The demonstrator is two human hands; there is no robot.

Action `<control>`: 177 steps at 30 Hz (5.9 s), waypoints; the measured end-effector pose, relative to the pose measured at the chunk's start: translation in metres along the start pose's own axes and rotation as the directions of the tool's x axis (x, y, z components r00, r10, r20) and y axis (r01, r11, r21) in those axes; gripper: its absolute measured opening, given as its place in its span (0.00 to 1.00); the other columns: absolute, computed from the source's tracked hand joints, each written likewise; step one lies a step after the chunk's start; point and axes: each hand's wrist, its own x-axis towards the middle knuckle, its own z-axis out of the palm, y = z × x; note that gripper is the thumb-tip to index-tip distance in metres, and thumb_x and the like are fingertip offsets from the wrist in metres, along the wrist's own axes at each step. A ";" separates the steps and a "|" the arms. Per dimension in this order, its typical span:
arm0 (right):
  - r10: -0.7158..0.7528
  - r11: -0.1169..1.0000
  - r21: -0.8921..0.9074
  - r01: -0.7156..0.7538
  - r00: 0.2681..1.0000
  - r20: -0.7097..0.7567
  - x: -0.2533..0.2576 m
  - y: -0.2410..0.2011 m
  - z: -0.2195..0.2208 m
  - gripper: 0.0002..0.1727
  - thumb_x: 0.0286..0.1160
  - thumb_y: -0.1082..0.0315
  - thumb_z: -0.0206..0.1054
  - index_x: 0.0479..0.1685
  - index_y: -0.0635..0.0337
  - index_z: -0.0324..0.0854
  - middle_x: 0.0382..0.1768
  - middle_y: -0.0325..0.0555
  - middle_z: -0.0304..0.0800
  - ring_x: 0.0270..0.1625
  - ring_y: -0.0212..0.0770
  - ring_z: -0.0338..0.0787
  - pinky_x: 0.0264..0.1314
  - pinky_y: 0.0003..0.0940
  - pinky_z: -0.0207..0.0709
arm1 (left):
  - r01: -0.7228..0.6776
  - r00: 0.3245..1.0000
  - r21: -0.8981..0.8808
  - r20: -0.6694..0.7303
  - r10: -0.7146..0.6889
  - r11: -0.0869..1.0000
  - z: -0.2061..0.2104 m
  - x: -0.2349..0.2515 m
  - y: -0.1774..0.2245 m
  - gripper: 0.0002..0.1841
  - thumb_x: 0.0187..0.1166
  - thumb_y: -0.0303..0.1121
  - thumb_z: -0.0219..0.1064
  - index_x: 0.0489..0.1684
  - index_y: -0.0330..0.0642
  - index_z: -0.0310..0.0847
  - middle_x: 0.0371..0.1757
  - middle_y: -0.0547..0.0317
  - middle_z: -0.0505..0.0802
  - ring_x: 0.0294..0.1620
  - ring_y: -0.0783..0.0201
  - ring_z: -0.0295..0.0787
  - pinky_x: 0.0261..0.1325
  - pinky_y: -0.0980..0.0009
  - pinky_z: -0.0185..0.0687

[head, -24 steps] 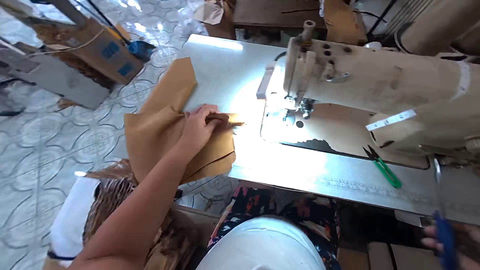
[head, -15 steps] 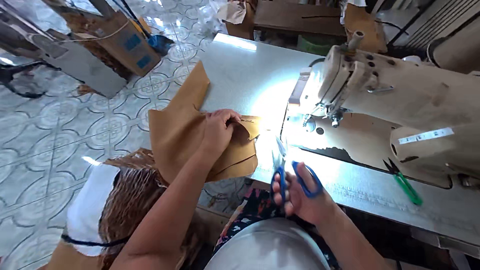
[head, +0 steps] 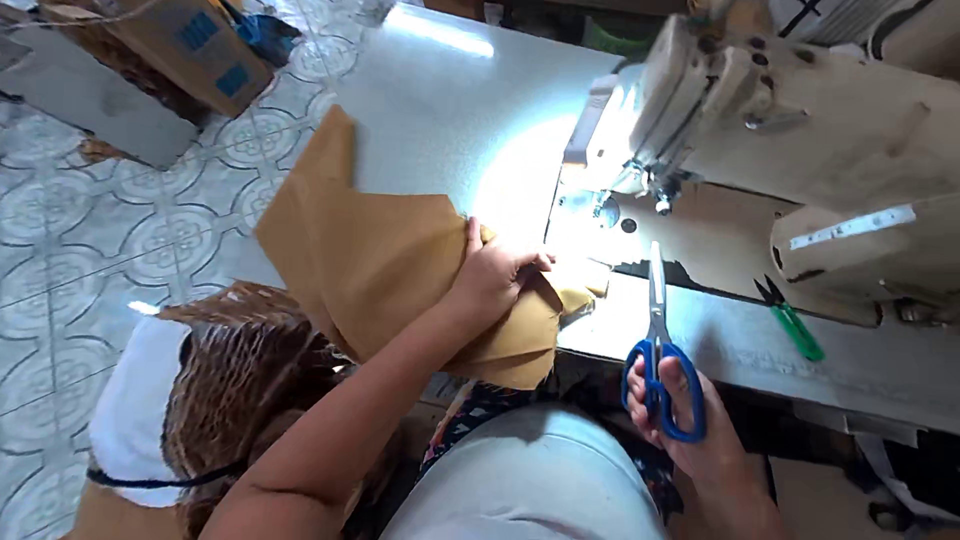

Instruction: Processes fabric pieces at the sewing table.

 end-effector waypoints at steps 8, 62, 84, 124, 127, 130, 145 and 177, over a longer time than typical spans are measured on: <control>-0.148 0.975 -0.175 0.137 0.988 -0.052 -0.049 0.015 -0.028 0.23 0.77 0.42 0.69 0.49 0.55 0.79 0.29 0.32 0.88 0.24 0.28 0.88 0.24 0.23 0.86 | -0.069 0.996 0.076 0.065 0.064 0.995 0.028 0.028 0.045 0.11 0.83 0.31 0.66 0.55 0.53 0.91 0.49 0.63 0.96 0.55 0.51 0.91 0.67 0.27 0.67; 0.316 0.720 -0.595 -0.356 0.932 -0.176 -0.020 0.016 0.015 0.30 0.83 0.36 0.57 0.57 0.55 0.74 0.42 0.38 0.87 0.41 0.30 0.90 0.40 0.26 0.83 | -0.051 0.975 0.241 0.223 -0.004 0.969 0.049 -0.009 0.061 0.28 0.87 0.56 0.55 0.85 0.60 0.74 0.89 0.65 0.74 0.92 0.38 0.59 0.75 0.14 0.42; 0.557 0.691 -0.579 -0.433 0.829 0.045 -0.075 -0.010 -0.039 0.32 0.72 0.29 0.63 0.47 0.50 0.81 0.32 0.28 0.89 0.31 0.27 0.92 0.35 0.24 0.88 | -0.043 0.972 0.213 0.236 -0.008 0.976 0.045 -0.010 0.063 0.28 0.88 0.55 0.55 0.85 0.59 0.74 0.89 0.64 0.74 0.92 0.40 0.59 0.77 0.14 0.40; 0.184 0.811 -0.499 -0.305 0.943 -0.277 -0.022 0.035 0.029 0.22 0.86 0.44 0.61 0.44 0.57 0.77 0.27 0.36 0.81 0.23 0.28 0.85 0.28 0.24 0.85 | -0.068 0.973 0.210 0.229 0.018 0.975 0.045 -0.012 0.061 0.28 0.86 0.55 0.57 0.84 0.59 0.75 0.88 0.65 0.75 0.92 0.41 0.58 0.77 0.15 0.41; 0.173 0.825 -0.480 -0.299 0.941 -0.290 -0.023 0.036 0.029 0.22 0.86 0.44 0.61 0.41 0.56 0.77 0.24 0.35 0.80 0.20 0.28 0.84 0.25 0.23 0.83 | -0.067 0.973 0.217 0.230 0.016 0.974 0.045 -0.012 0.062 0.28 0.86 0.55 0.57 0.84 0.60 0.74 0.88 0.65 0.75 0.92 0.41 0.58 0.77 0.15 0.41; 0.172 0.859 -0.418 -0.296 0.936 -0.308 -0.024 0.038 0.031 0.19 0.87 0.50 0.62 0.39 0.57 0.78 0.22 0.35 0.79 0.17 0.27 0.82 0.21 0.22 0.81 | -0.069 0.975 0.216 0.223 0.020 0.974 0.045 -0.012 0.061 0.28 0.86 0.55 0.58 0.83 0.59 0.75 0.88 0.65 0.75 0.92 0.41 0.59 0.77 0.15 0.42; 0.369 0.770 -0.450 -0.451 0.892 -0.262 -0.012 0.016 0.032 0.27 0.86 0.40 0.58 0.53 0.58 0.74 0.36 0.41 0.83 0.33 0.34 0.91 0.30 0.29 0.88 | -0.117 0.968 0.210 0.242 0.064 0.971 0.046 -0.026 0.059 0.28 0.88 0.57 0.52 0.85 0.61 0.74 0.87 0.66 0.76 0.92 0.45 0.59 0.78 0.16 0.43; 0.235 0.908 -0.283 -0.308 0.935 -0.265 -0.014 0.028 0.029 0.17 0.89 0.55 0.61 0.38 0.60 0.78 0.20 0.35 0.79 0.15 0.27 0.81 0.20 0.21 0.80 | -0.142 0.971 0.193 0.218 0.098 0.971 0.048 -0.040 0.061 0.28 0.90 0.57 0.48 0.83 0.62 0.76 0.85 0.69 0.79 0.91 0.46 0.63 0.76 0.15 0.44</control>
